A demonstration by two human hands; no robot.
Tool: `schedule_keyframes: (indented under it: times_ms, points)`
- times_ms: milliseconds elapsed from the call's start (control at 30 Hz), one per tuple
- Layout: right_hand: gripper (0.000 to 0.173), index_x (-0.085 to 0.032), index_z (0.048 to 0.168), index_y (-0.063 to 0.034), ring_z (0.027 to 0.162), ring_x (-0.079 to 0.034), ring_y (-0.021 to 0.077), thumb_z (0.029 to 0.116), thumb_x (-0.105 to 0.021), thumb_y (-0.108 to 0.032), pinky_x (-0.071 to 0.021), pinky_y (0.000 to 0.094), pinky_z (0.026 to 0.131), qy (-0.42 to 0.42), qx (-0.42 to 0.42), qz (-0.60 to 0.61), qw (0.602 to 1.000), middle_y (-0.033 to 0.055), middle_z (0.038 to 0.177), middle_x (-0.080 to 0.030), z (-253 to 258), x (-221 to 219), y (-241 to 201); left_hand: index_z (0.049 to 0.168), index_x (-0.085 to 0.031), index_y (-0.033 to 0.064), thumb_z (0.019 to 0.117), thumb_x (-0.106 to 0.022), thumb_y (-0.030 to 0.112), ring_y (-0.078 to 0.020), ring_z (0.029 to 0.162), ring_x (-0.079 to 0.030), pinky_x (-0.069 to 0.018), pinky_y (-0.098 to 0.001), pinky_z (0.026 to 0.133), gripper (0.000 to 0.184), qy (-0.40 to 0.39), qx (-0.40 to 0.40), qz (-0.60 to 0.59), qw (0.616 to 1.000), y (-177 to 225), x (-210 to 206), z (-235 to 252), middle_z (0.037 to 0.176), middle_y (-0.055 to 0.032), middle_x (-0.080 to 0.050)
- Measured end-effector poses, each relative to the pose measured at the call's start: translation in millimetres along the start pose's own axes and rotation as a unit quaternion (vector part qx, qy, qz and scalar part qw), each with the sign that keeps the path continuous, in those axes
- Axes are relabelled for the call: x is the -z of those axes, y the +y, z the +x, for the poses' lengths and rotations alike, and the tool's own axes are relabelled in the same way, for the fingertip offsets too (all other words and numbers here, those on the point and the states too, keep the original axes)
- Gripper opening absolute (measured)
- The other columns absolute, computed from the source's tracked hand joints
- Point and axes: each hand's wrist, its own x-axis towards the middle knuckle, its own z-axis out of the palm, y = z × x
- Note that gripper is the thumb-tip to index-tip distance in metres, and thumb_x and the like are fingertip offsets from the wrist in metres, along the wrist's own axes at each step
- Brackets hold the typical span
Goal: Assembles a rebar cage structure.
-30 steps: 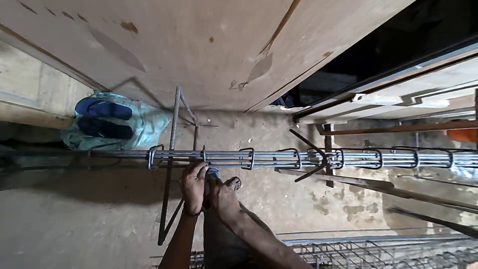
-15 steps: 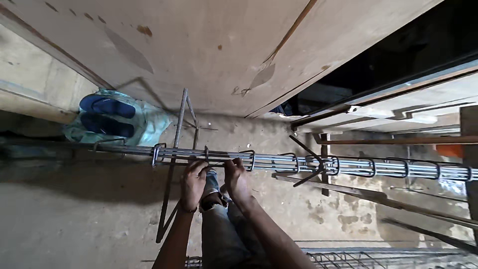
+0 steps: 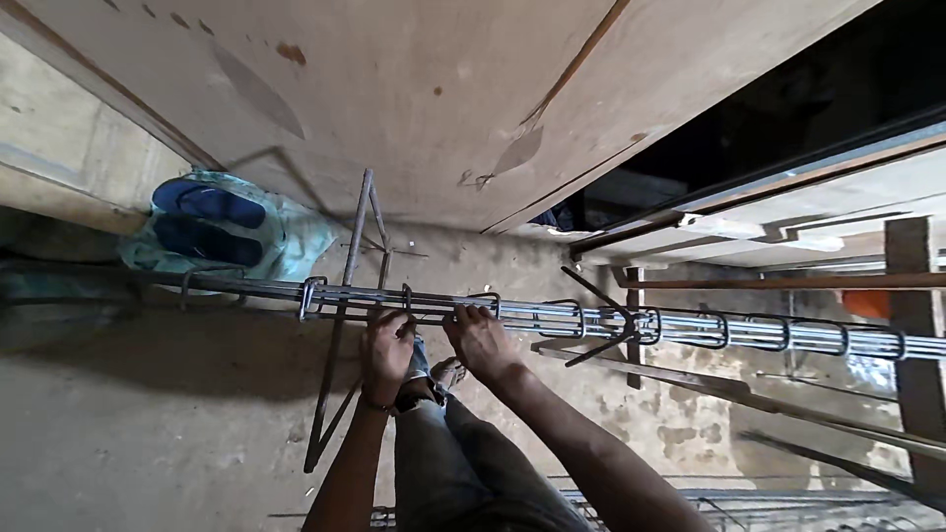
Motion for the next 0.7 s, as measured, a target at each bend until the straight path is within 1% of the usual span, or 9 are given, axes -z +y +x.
schedule_keyframes:
  times_ms: [100, 200, 300, 400, 433, 500, 567, 600, 700]
  points:
    - [0.022, -0.072, 0.111, -0.0026, 0.102, -0.068, 0.0401, 0.0992, -0.053, -0.003, -0.0457, 0.059, 0.102, 0.049, -0.033, -0.041, 0.997, 0.0206, 0.102, -0.071, -18.8, 15.4, 7.8, 0.095, -0.08, 0.0098, 0.0901, -0.073, 0.014, -0.0226, 0.102, -0.072, -0.0575, -0.0445, 0.092, 0.01, -0.005, 0.012, 0.006, 1.0, 4.8, 1.7, 1.5, 0.106, -0.0079, -0.076]
    - [0.016, -0.073, 0.096, -0.0058, 0.095, -0.069, 0.0362, 0.096, -0.057, -0.004, -0.0489, 0.0556, 0.094, 0.095, -0.015, -0.06, 0.994, 0.017, 0.096, -0.07, -23.8, 20.2, 16.3, 0.094, -0.08, 0.0104, 0.0889, -0.074, 0.014, -0.0226, 0.101, -0.072, -0.0577, -0.0441, 0.09, 0.009, -0.01, 0.013, 0.009, 1.0, 4.8, 3.2, 0.9, 0.105, -0.0075, -0.076]
    - [0.018, -0.074, 0.094, -0.0012, 0.096, -0.069, 0.0355, 0.0957, -0.056, -0.003, -0.0535, 0.0514, 0.09, 0.086, 0.023, -0.03, 0.996, 0.0192, 0.105, -0.07, -5.4, 7.4, 14.9, 0.094, -0.081, 0.0115, 0.0882, -0.075, 0.013, -0.0207, 0.101, -0.072, -0.0583, -0.042, 0.091, 0.008, -0.015, 0.017, 0.016, 1.0, 4.4, 2.6, 2.6, 0.106, -0.0067, -0.076]
    - [0.02, -0.073, 0.096, -0.0022, 0.095, -0.07, 0.0333, 0.0971, -0.054, -0.002, -0.0533, 0.0491, 0.092, 0.117, 0.054, -0.017, 0.991, 0.0163, 0.1, -0.072, 5.5, -23.2, 11.6, 0.094, -0.08, 0.011, 0.0882, -0.074, 0.012, -0.0212, 0.101, -0.072, -0.0581, -0.0431, 0.09, 0.009, -0.026, 0.018, 0.041, 0.999, 7.3, 5.1, 3.4, 0.106, -0.0073, -0.076]
    - [0.019, -0.073, 0.101, -0.0049, 0.102, -0.069, 0.034, 0.0963, -0.055, -0.003, -0.0515, 0.0518, 0.096, 0.147, 0.04, -0.024, 0.988, 0.0151, 0.105, -0.073, 0.6, -29.6, 9.1, 0.095, -0.08, 0.0111, 0.0887, -0.073, 0.012, -0.0218, 0.101, -0.072, -0.0578, -0.044, 0.09, 0.01, -0.03, 0.02, 0.053, 0.998, 10.7, 6.8, 4.0, 0.106, -0.0073, -0.076]
    - [0.038, -0.069, 0.129, -0.0143, 0.125, -0.061, 0.0383, 0.0928, -0.063, -0.007, -0.0451, 0.0604, 0.105, 0.176, -0.007, -0.007, 0.984, 0.0156, 0.134, -0.066, -22.6, -39.2, -0.2, 0.097, -0.081, 0.0105, 0.0887, -0.074, 0.012, -0.0235, 0.101, -0.072, -0.0574, -0.0457, 0.09, 0.011, -0.033, 0.025, 0.068, 0.997, 17.0, 9.4, 4.4, 0.106, -0.0083, -0.076]
    - [0.04, -0.07, 0.128, -0.0131, 0.114, -0.066, 0.0392, 0.0879, -0.069, -0.012, -0.0522, 0.059, 0.094, 0.214, -0.025, 0.068, 0.974, 0.0171, 0.125, -0.068, -46.9, -64.5, -12.2, 0.097, -0.08, 0.0093, 0.0885, -0.075, 0.012, -0.0238, 0.1, -0.073, -0.058, -0.0452, 0.091, 0.011, -0.028, 0.027, 0.066, 0.997, 18.1, 9.1, 4.2, 0.107, -0.0097, -0.076]
    - [0.035, -0.07, 0.125, -0.01, 0.11, -0.068, 0.0367, 0.0902, -0.068, -0.012, -0.0561, 0.0539, 0.091, 0.206, -0.041, 0.118, 0.97, 0.0163, 0.119, -0.071, -52.5, -81.6, -20.1, 0.098, -0.08, 0.0088, 0.0888, -0.075, 0.011, -0.0235, 0.1, -0.073, -0.0579, -0.0445, 0.092, 0.011, -0.028, 0.031, 0.064, 0.997, 18.2, 8.9, 4.2, 0.108, -0.0101, -0.076]
    - [0.054, -0.048, 0.153, -0.0082, 0.118, -0.066, 0.0348, 0.0997, -0.054, -0.009, -0.0558, 0.047, 0.096, 0.092, -0.113, 0.201, 0.969, 0.0177, 0.135, -0.065, -40.3, -113.5, -38.7, 0.098, -0.08, 0.0098, 0.0896, -0.075, 0.012, -0.021, 0.1, -0.072, -0.0582, -0.0422, 0.091, 0.01, -0.025, 0.038, 0.069, 0.997, 18.0, 8.5, 3.6, 0.107, -0.0088, -0.076]
